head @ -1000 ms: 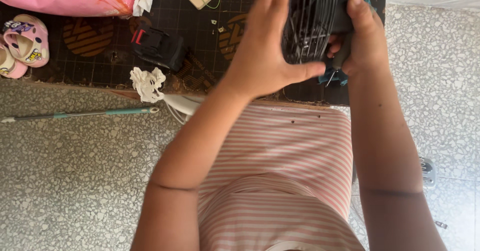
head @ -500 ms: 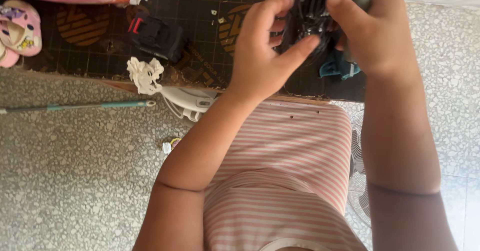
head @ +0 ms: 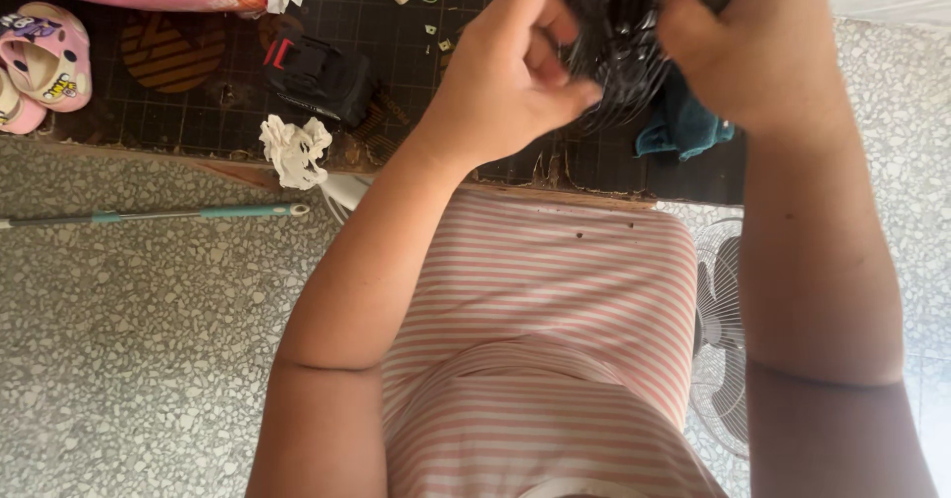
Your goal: The person uses a screwdriver to remove screws from the front grill of a black electric fan. They loosen multiple screws, remove the grill, and then remove the fan blades from the motor shaft.
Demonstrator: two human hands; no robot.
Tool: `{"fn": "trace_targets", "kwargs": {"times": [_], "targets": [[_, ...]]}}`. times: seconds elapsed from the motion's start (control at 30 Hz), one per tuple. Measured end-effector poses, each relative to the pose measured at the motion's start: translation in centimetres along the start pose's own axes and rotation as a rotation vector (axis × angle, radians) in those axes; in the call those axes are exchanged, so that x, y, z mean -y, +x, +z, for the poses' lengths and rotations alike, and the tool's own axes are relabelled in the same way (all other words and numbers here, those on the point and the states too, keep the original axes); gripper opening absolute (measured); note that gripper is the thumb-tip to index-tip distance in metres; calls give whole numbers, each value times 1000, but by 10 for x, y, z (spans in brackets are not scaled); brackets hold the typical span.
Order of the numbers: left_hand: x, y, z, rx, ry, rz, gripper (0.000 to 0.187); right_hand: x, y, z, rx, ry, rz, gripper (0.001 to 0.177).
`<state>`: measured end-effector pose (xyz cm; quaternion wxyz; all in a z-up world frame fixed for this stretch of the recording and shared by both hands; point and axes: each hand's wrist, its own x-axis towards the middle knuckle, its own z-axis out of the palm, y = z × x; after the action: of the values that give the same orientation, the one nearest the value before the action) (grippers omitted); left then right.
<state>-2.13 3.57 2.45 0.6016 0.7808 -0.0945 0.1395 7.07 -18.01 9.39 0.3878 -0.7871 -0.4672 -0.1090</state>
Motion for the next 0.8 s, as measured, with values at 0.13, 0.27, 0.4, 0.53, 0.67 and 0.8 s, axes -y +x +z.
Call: {"fn": "trace_targets", "kwargs": {"times": [0.13, 0.27, 0.4, 0.53, 0.67, 0.8], "targets": [[-5, -2, 7, -156, 140, 216, 92, 12, 6, -6, -3, 143, 324, 3], [-8, 3, 12, -184, 129, 211, 91, 22, 12, -5, -11, 161, 308, 1], [-6, 11, 17, -219, 248, 388, 89, 21, 12, -5, -3, 183, 316, 0], [-7, 13, 23, -210, 275, 451, 87, 9, 7, -3, -1, 179, 318, 3], [-16, 13, 31, -212, 327, 322, 80, -1, 1, 0, -5, 25, 3, 12], [-31, 10, 34, -235, 323, 333, 80, -2, 2, 1, -14, 12, 17, 15]]}}
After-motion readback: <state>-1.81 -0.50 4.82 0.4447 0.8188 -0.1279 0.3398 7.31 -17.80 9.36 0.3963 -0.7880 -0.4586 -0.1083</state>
